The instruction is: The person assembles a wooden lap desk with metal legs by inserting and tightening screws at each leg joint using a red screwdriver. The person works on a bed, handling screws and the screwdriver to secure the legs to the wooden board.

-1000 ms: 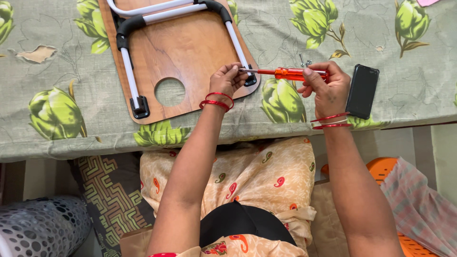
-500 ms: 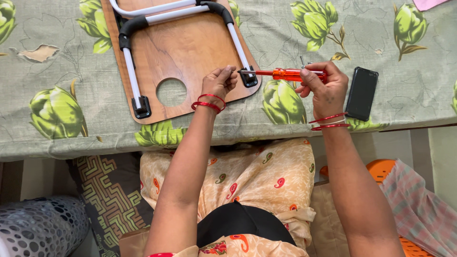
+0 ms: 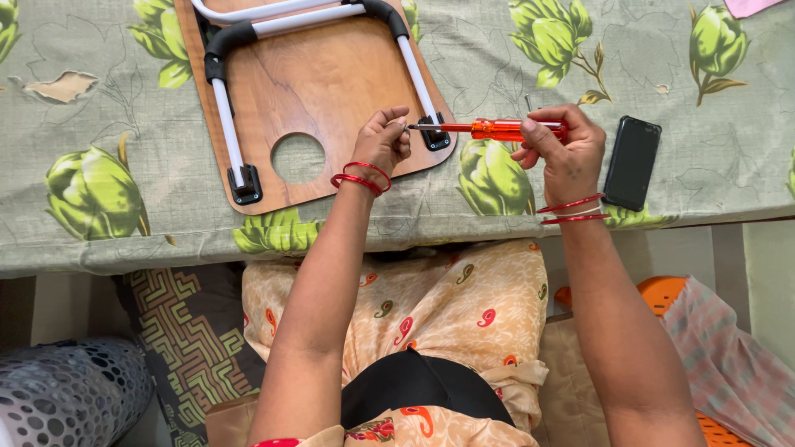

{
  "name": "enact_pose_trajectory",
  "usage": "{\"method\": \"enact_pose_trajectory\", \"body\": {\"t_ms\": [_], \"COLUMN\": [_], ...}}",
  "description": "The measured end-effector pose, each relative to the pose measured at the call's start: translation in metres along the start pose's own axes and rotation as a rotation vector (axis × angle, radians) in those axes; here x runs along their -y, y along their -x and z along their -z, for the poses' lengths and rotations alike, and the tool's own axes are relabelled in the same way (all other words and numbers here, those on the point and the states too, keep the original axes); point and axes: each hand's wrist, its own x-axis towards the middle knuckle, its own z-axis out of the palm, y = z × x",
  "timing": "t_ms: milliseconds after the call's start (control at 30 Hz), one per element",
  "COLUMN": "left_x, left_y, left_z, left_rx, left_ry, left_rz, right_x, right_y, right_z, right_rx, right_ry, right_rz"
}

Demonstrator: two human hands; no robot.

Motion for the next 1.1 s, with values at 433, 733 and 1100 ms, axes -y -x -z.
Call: {"method": "enact_pose_trajectory", "body": {"t_ms": [433,733,1100], "left_x": [0.004,0.007,0.01], "left_y": [-0.006,-0.009,-0.026], "left_z": [0.004,0.009,0.013], "left_rx": [-0.025,-0.03,-0.135], "left_ry": [-0.026,-0.218,-0.415], "left_rz": [0.023,0.0,-0.111], "right_x": [-0.004,-0.004,-0.013], "right_y": [-0.001,-0.005,-0.017], "right_z": [-0.003,0.004,-0.002], "right_rx": [0.01,0.056,0.18], "right_ry": [0.002,0.043,0.102], "right_rz": [-0.013,-0.094,0.034]}}
